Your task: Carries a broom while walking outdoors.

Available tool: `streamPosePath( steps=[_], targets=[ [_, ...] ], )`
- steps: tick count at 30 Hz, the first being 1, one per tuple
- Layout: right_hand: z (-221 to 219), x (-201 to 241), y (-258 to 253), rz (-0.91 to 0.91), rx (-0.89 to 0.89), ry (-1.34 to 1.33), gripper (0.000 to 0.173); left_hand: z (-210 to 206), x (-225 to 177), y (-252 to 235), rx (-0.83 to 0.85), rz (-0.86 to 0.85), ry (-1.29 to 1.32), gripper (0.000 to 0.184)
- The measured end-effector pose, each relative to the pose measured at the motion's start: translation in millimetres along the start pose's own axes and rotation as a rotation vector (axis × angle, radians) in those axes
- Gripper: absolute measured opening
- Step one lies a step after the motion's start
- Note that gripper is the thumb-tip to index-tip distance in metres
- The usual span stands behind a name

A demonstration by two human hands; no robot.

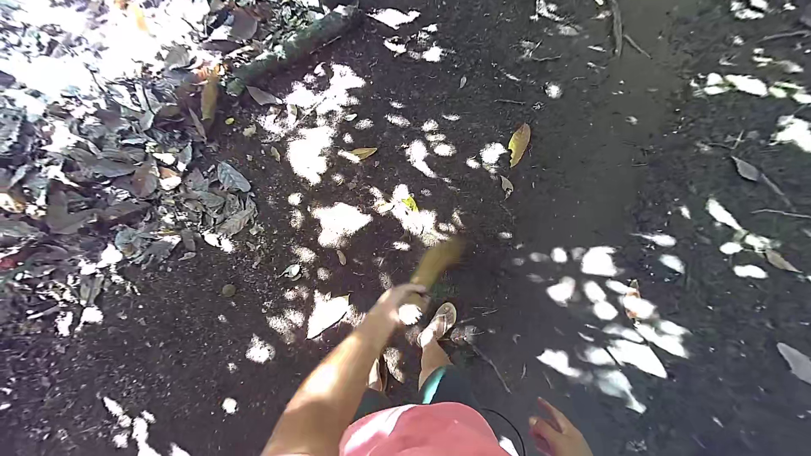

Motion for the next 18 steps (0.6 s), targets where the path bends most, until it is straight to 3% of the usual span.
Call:
streamPosePath(
  steps=[3,5,7,10,13,16,18],
  targets=[
    [30.7,13.3,-24.3,0.022,-0.016,-0.001,0.067,60.0,-85.3,10.7,-0.24,-0.176,0.073,0.014],
    [42.1,22.7,-40.4,0.04,0.033,0.048,0.067,91.7,-99.4,23.7,-0.408,-0.232,0.007,0.013],
    [44.4,36.4,-56.6,0.03,0.078,0.089,0.066,119.0,-85.2,41.9,-0.501,-0.313,-0.01,0.017],
    [41.5,61.3,-77.2,0.056,0.149,0.118,0.068,135.7,-22.6,100.2,-0.542,-0.387,0.155,0.021],
    [33.1,81.8,-88.4,0.069,0.191,0.142,0.067,149.9,78.7,155.3,-0.563,-0.397,0.46,0.029],
    [25.9,100.3,-95.1,0.018,0.206,0.164,0.066,161.4,173.1,164.5,-0.604,-0.337,0.661,0.031],
    [22.3,105.1,-98.5,-0.006,0.217,0.19,0.065,172.5,214.1,151.7,-0.667,-0.293,0.814,0.027]
  ],
)
Point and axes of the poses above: each hand's wrist, its own y-axis away from the middle knuckle, its own z-axis out of the back of the hand, x = y × z, the point moved 5 cm from there along -y, towards the middle knuckle, and after that the axes turned 10 degrees about z, right-handed, at the moved point
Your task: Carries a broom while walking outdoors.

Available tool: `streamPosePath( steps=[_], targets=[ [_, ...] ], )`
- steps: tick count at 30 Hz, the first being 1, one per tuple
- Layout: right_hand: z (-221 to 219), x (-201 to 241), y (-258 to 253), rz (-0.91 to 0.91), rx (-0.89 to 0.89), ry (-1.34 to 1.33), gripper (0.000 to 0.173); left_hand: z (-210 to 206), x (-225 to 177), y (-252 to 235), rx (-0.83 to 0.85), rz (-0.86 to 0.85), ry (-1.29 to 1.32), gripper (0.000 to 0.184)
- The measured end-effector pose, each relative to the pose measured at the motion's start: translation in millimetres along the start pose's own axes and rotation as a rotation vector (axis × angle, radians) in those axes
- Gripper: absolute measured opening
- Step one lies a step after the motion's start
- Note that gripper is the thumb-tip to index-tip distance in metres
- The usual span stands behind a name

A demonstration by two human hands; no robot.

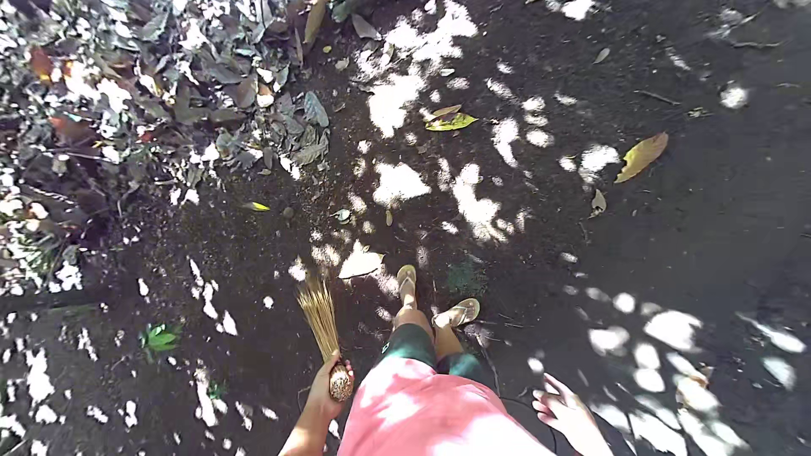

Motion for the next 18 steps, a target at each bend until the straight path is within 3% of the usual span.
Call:
streamPosePath(
  steps=[2,4,7,9,11,14,18],
  targets=[
    [-0.1,3.5,-1.4,-0.011,0.003,0.027,0.064,10.9,15.4,-26.7,-0.052,0.063,0.132,0.02],
    [2.9,3.2,-2.8,-0.016,0.0,0.062,0.063,-4.7,15.7,-53.6,-0.004,0.106,0.276,0.016],
    [11.7,10.2,-0.9,-0.037,0.004,0.122,0.063,-96.7,-21.9,-77.8,0.181,0.081,0.303,0.018],
    [13.5,20.5,-0.3,-0.026,-0.017,0.132,0.057,-175.9,-76.4,-73.4,0.38,0.037,0.317,0.024],
    [12.3,26.7,-7.8,0.024,-0.037,0.14,0.052,-228.9,-134.7,-58.6,0.55,-0.014,0.359,0.026],
    [-3.8,56.8,-19.2,0.064,0.031,0.218,0.063,-226.4,-191.6,-55.2,0.699,-0.101,0.322,0.02],
    [-39.6,98.5,-32.1,0.024,0.032,0.225,0.064,-175.3,-206.2,-39.5,0.499,-0.159,0.162,0.019]
  ],
)
Point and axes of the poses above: each hand's wrist, its own y-axis away from the middle knuckle, its own z-axis out of the back of the hand, x = y × z, the point moved 5 cm from there along -y, towards the middle knuckle, and after that the axes turned 10 degrees about z, right-handed, at the moved point
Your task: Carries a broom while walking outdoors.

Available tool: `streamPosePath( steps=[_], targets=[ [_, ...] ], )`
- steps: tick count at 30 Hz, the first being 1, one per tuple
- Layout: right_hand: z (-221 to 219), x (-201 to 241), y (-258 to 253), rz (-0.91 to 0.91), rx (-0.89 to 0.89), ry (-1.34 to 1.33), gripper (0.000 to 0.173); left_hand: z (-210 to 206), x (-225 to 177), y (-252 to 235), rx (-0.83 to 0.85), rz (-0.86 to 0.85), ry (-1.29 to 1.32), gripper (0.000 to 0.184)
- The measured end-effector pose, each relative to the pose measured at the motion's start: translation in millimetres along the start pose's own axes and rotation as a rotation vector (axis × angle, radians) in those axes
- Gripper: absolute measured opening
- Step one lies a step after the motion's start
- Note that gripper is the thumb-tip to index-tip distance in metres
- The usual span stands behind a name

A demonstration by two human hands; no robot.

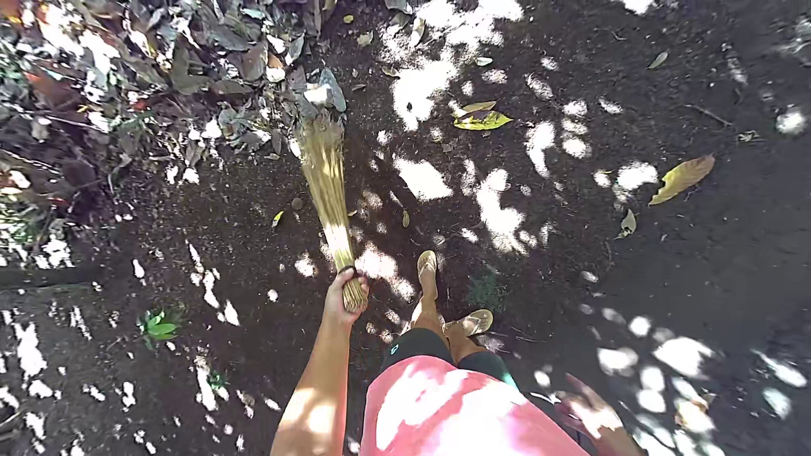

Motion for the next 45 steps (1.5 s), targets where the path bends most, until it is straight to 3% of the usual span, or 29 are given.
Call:
streamPosePath(
  steps=[3,6,11,15,18,21,23,27,32,34,37,39,42,43,45],
  targets=[
    [-17.5,29.4,-8.8,-0.057,-0.032,-0.065,0.063,8.9,-0.6,11.8,-0.149,-0.026,0.123,0.016],
    [-28.4,51.8,-8.5,-0.08,-0.031,-0.069,0.062,8.4,-3.3,-17.3,-0.291,0.037,0.228,0.009],
    [-29.9,70.9,-2.7,-0.064,-0.027,-0.07,0.062,-61.3,-59.2,-96.4,-0.004,0.091,0.204,0.022],
    [-32.6,75.7,-4.5,-0.117,-0.048,-0.051,0.061,-77.0,-81.2,-103.0,0.085,0.14,0.037,0.025],
    [-37.9,80.9,-3.7,-0.121,-0.059,-0.094,0.063,-85.2,-50.3,-61.2,0.045,0.165,-0.082,0.02],
    [-42.8,89.6,-2.5,-0.121,-0.09,-0.132,0.064,-118.4,-2.8,-19.5,-0.079,0.197,0.034,0.022],
    [-46.2,99.4,0.0,-0.121,-0.101,-0.127,0.064,-139.5,18.2,-20.0,-0.111,0.258,0.108,0.021],
    [-52.9,114.3,0.5,-0.075,-0.133,-0.149,0.062,-187.9,-4.3,-89.5,0.07,0.33,0.292,0.024],
    [-66.9,133.6,-2.7,0.014,-0.111,-0.162,0.062,-238.6,-63.7,-154.6,0.394,0.229,0.28,0.017],
    [-74.0,152.1,-4.0,0.077,-0.067,-0.213,0.063,-246.4,-70.3,-144.8,0.39,0.219,0.055,0.018],
    [-84.6,199.5,-4.2,0.226,0.049,-0.376,0.068,-250.5,-42.5,-102.3,0.206,0.184,-0.517,0.017],
    [-86.2,242.8,-2.4,0.335,0.119,-0.529,0.069,-253.7,-0.1,-61.3,0.219,0.201,-0.746,0.052],
    [-79.4,283.3,-8.0,0.381,0.248,-0.73,0.088,-250.9,74.6,-1.8,0.475,0.256,-1.069,0.097],
    [-73.5,286.2,-10.8,0.368,0.26,-0.772,0.092,-248.4,95.4,10.8,0.604,0.252,-1.237,0.098],
    [-50.2,270.9,-14.8,0.263,0.148,-0.812,0.083,-243.5,123.7,20.4,0.775,0.237,-1.568,0.082]
  ],
)
Point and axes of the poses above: each hand's wrist, its own y-axis away from the middle knuckle, its own z-axis out of the back of the hand, x = y × z, the point moved 5 cm from there along -y, towards the middle knuckle, and after that the axes turned 10 degrees about z, right-handed, at the moved point
